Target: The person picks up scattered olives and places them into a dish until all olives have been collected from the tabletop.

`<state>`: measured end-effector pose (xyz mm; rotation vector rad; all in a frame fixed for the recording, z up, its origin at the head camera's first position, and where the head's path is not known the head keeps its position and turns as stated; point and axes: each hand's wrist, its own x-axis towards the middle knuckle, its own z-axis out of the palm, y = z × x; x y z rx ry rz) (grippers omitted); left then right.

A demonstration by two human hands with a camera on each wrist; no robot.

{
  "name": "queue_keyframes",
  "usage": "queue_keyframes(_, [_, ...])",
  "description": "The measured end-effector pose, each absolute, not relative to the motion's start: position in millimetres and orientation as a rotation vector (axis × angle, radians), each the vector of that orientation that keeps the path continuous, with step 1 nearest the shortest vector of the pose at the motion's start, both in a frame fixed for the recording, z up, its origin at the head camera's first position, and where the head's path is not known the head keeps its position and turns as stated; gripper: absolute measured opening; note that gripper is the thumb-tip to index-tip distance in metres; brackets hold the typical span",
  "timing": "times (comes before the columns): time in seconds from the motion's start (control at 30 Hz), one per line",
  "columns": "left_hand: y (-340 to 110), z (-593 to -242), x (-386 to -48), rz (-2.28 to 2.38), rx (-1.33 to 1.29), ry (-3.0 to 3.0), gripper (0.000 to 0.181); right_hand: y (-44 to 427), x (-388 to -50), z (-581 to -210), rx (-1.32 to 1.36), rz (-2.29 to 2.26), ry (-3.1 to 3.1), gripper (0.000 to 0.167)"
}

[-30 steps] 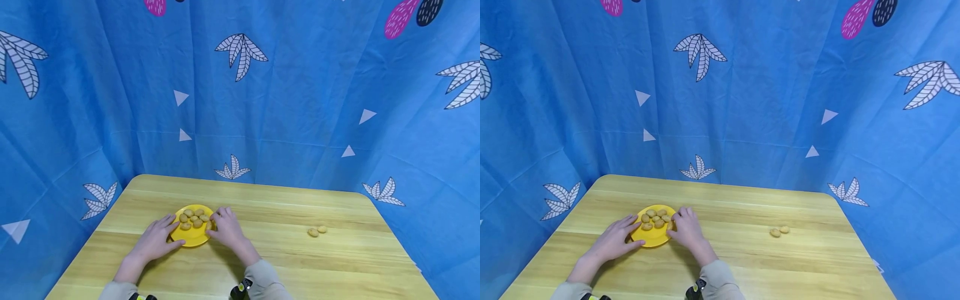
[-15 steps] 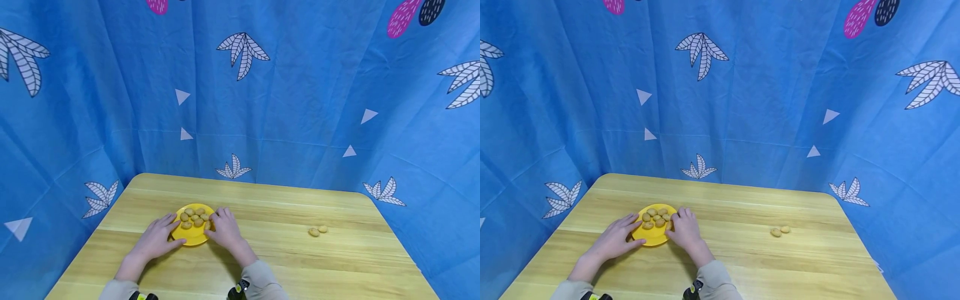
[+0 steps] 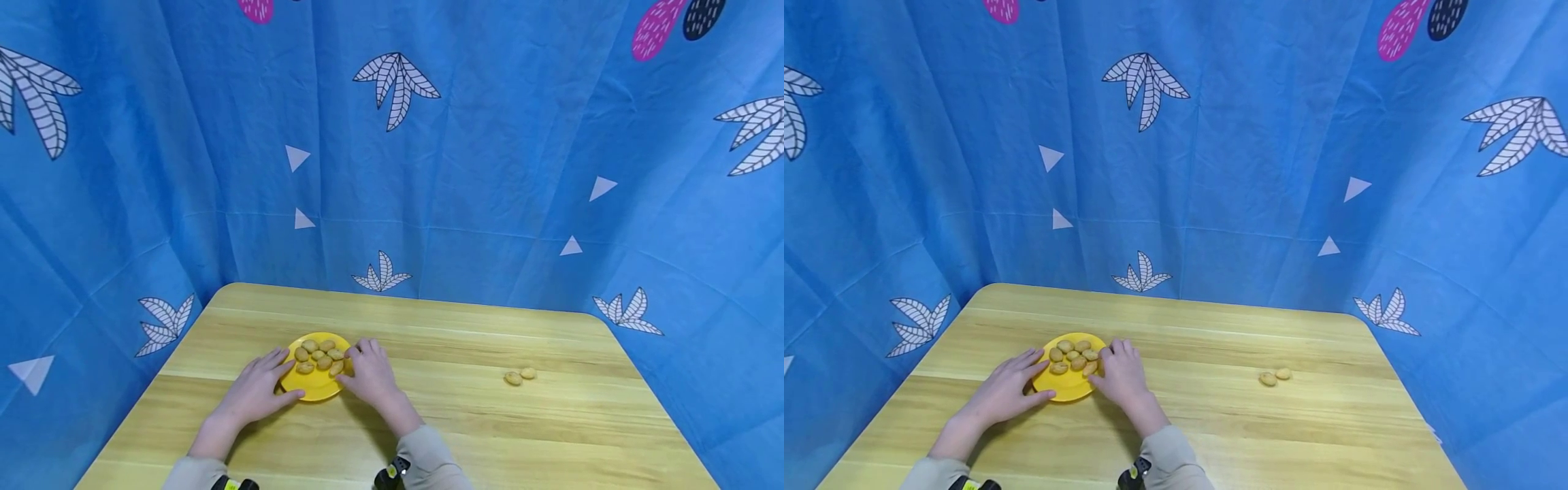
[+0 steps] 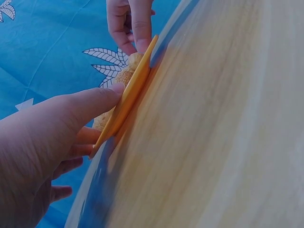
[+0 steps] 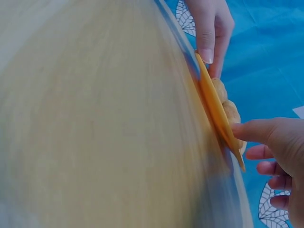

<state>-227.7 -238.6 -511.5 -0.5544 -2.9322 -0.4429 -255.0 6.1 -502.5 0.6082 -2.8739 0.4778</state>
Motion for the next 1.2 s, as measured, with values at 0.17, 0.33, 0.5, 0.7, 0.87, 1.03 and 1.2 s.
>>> queue_keyframes(0.17, [-238, -511, -227, -0.449, -0.547, -2.944, 0.073, 16, -254, -501, 0.596, 0.483, -2.868, 0.042])
queue_keyframes(0.33, [-238, -509, -226, -0.461, -0.542, -2.954, 0.073, 31, -251, -497, 0.572, 0.541, -2.814, 0.044])
queue_keyframes(0.5, [-238, -507, -226, -0.465, -0.542, -2.949, 0.073, 49, -249, -496, 0.509, 0.611, -2.759, 0.04])
queue_keyframes(0.7, [-238, -508, -227, -0.454, -0.543, -2.955, 0.074, 73, -246, -499, 0.405, 0.68, -2.709, 0.036])
queue_keyframes(0.87, [-239, -509, -226, -0.457, -0.536, -2.968, 0.073, 93, -242, -500, 0.303, 0.731, -2.682, 0.035])
queue_keyframes(1.03, [-238, -507, -226, -0.453, -0.534, -2.971, 0.073, 110, -239, -496, 0.214, 0.79, -2.65, 0.034])
queue_keyframes(1.2, [-237, -507, -225, -0.459, -0.535, -2.965, 0.073, 128, -237, -494, 0.121, 0.837, -2.635, 0.034])
